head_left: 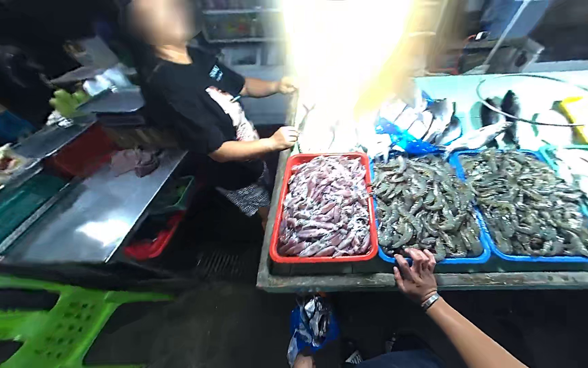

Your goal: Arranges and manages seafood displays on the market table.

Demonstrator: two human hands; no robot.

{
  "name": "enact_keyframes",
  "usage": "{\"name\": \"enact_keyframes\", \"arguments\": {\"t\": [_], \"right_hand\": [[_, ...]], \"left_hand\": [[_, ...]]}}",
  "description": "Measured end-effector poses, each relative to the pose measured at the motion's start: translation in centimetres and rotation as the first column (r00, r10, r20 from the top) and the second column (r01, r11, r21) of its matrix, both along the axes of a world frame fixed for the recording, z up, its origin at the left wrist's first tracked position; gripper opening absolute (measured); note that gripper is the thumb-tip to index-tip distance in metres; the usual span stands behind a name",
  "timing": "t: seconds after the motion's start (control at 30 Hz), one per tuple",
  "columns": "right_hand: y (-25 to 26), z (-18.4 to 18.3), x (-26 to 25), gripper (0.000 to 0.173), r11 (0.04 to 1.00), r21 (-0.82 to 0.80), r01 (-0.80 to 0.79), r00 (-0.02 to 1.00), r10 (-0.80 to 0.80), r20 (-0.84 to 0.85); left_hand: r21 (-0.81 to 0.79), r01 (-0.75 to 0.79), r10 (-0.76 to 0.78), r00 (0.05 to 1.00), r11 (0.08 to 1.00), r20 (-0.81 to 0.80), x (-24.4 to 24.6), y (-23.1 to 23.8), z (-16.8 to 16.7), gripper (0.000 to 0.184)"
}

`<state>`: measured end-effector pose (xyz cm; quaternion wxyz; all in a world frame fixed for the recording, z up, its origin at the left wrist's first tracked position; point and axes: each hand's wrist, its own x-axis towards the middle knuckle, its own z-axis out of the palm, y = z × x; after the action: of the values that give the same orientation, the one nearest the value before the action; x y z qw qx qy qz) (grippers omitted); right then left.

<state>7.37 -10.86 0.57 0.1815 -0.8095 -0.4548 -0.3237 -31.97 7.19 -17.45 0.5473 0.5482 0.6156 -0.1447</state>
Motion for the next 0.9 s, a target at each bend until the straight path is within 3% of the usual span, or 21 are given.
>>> {"name": "enact_keyframes", "arguments": {"t": [0.07, 0.17, 0.27, 0.33, 0.4, 0.53, 0.6, 0.67, 0.73, 0.9], "right_hand": [[0.1, -0.3, 0.2, 0.037, 0.999, 0.030, -0.016, 1.000, 0.016, 0.013], [-0.2, -0.5, 0.1, 0.034, 0.996, 0.062, -0.056, 0.998, 0.055, 0.019], [-0.1, -0.4, 0.5, 0.033, 0.995, 0.059, -0.085, 0.996, 0.084, 0.020], [0.0, -0.6, 0.5, 0.031, 0.992, 0.066, -0.104, 0.995, 0.103, 0.018], [-0.1, -0.8, 0.4, 0.030, 0.991, 0.061, -0.120, 0.993, 0.120, 0.007], [-0.4, -0.7, 0.5, 0.029, 0.974, 0.086, -0.207, 0.976, 0.212, -0.045], [-1.6, -0.4, 0.4, 0.028, 0.948, 0.182, -0.260, 0.956, 0.279, -0.087], [-3.7, 0.2, 1.0, 0.028, 0.926, 0.294, -0.237, 0.950, 0.284, -0.130], [-7.4, 0.9, 2.2, 0.032, 0.934, 0.337, -0.116, 0.963, 0.189, -0.191], [-18.0, 1.2, 7.7, 0.034, 0.952, 0.154, 0.263, 0.953, -0.232, -0.193]], "left_hand": [[0.062, -0.270, 0.251, 0.944, 0.961, 0.215, 2.9, 2.0, 0.9, 0.042], [0.017, -0.731, 0.618, 0.589, 0.682, 0.520, 8.2, 4.3, 5.6, 0.056], [-0.023, -0.928, 0.672, 0.251, 0.371, 0.697, 12.6, 7.6, 12.4, 0.068], [-0.013, -0.963, 0.618, 0.161, 0.268, 0.769, 13.7, 10.1, 15.8, 0.068], [0.081, -0.971, 0.568, 0.199, 0.226, 0.799, 14.4, 12.2, 18.1, 0.062], [0.294, -0.910, 0.658, 0.414, 0.291, 0.630, 16.5, 14.1, 20.0, 0.055], [0.460, -0.840, 0.685, 0.516, 0.287, 0.515, 16.9, 13.8, 19.5, 0.057], [0.526, -0.816, 0.697, 0.522, 0.241, 0.492, 17.2, 13.5, 19.3, 0.057], [0.528, -0.826, 0.715, 0.490, 0.198, 0.499, 17.6, 13.1, 19.8, 0.056], [0.613, -0.771, 0.734, 0.516, 0.173, 0.441, 18.5, 12.4, 19.9, 0.054]]}}
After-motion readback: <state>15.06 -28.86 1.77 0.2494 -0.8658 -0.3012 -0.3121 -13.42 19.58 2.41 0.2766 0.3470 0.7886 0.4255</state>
